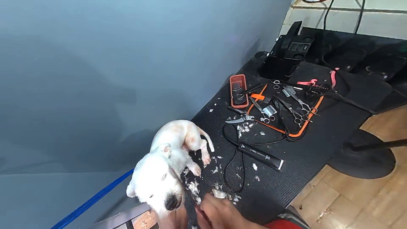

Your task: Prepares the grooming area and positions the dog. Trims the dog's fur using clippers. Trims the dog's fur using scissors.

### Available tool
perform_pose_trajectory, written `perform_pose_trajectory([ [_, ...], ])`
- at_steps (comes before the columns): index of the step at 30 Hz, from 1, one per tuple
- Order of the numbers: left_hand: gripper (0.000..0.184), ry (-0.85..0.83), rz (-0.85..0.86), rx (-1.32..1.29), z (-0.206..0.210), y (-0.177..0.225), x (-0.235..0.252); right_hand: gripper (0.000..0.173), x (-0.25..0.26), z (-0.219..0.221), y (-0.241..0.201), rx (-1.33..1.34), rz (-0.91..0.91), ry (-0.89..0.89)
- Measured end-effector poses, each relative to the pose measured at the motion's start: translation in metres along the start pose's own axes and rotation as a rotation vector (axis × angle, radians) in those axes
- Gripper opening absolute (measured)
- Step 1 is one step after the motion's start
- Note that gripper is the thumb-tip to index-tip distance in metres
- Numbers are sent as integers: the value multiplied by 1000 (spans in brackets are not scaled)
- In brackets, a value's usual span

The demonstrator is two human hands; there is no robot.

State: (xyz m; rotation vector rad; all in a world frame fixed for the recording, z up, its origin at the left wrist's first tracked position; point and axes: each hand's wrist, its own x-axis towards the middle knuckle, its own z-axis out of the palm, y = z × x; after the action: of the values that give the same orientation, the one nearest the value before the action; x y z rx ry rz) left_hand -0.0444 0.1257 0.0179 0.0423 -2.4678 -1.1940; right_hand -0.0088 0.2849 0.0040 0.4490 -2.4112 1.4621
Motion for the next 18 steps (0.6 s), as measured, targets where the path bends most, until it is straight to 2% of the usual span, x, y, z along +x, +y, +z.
perform_pose_trajectory([
  [3, 40, 7, 2, -6, 3, -4, -4, 14, 1, 10, 1, -50, 61, -99],
  [7, 39, -10, -9, 2, 1, -6, -6, 25, 11, -2, 3, -82, 375, -339],
  [9, 36, -15, 25, 19, -1, -5, -5, 22, 6, -7, 2, -91, 313, -196],
  [11, 36, -26, 49, 60, -2, -6, -4, 19, 1, -7, -5, -63, 118, -19],
  [14, 30, -40, 50, 69, -3, -8, -2, 16, -2, 4, -13, -50, 16, -28],
  [16, 29, -30, 79, 47, -2, -11, 1, 17, 0, 6, -10, -89, 138, -155],
  [18, 30, 2, 84, 18, -1, -13, 2, 24, 9, -1, -4, -111, 381, -345],
])
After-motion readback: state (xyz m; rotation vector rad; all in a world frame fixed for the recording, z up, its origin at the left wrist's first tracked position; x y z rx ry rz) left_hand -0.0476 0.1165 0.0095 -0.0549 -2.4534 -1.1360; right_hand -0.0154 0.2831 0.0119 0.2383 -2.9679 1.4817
